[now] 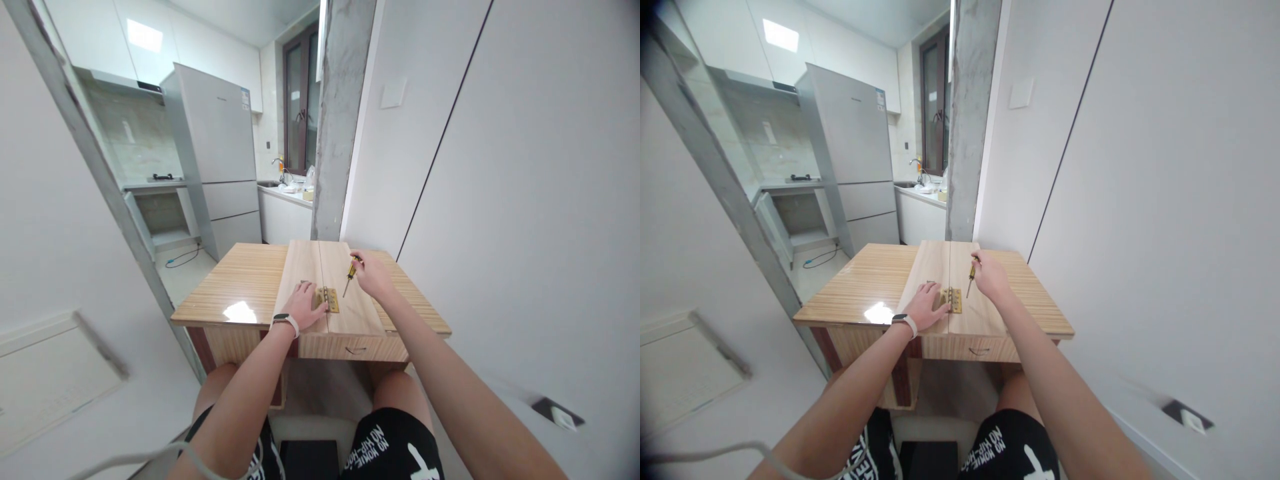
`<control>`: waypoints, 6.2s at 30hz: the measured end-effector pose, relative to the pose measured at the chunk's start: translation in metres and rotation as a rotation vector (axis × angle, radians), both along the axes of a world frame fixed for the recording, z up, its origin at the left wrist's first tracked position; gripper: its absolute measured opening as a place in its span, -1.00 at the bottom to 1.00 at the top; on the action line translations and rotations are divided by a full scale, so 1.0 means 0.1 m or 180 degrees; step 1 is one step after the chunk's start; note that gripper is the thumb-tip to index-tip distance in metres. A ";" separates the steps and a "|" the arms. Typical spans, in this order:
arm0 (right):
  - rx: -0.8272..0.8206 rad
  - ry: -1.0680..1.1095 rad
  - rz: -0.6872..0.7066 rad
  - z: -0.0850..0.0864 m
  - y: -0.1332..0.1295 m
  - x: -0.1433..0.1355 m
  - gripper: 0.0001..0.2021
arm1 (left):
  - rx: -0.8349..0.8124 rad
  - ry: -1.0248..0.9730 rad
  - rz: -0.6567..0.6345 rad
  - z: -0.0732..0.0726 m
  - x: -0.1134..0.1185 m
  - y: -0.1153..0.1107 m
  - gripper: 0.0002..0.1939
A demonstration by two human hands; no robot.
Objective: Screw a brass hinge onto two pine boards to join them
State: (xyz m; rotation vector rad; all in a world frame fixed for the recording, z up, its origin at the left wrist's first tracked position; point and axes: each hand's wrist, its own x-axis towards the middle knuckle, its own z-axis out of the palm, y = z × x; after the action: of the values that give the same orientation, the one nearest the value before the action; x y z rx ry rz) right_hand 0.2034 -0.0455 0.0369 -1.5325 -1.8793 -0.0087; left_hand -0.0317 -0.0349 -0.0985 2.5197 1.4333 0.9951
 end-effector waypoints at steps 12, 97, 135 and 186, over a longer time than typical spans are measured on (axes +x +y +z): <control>0.0022 0.0162 -0.0206 -0.27 -0.45 0.35 -0.70 | -0.0602 -0.0381 0.1206 -0.14 -0.12 0.51 -0.81; 0.0164 0.0838 0.0784 -0.16 -0.03 -0.44 -0.73 | -0.1058 -0.1429 -0.0096 -0.09 0.18 0.49 -0.90; 0.0151 -0.0184 0.0710 0.15 0.43 -0.68 -0.81 | -0.0817 -0.1482 -0.0132 -0.07 0.14 0.46 -0.94; -0.0184 -0.1137 0.0728 0.47 0.45 -0.68 -0.88 | -0.0854 -0.1360 -0.0129 -0.05 0.13 0.44 -0.89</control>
State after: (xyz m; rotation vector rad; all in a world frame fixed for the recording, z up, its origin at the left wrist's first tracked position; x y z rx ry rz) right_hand 0.1352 -0.0005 0.0843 -1.4149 -2.3473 -0.1331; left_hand -0.0188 0.0089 -0.1034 1.9889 1.2811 1.1562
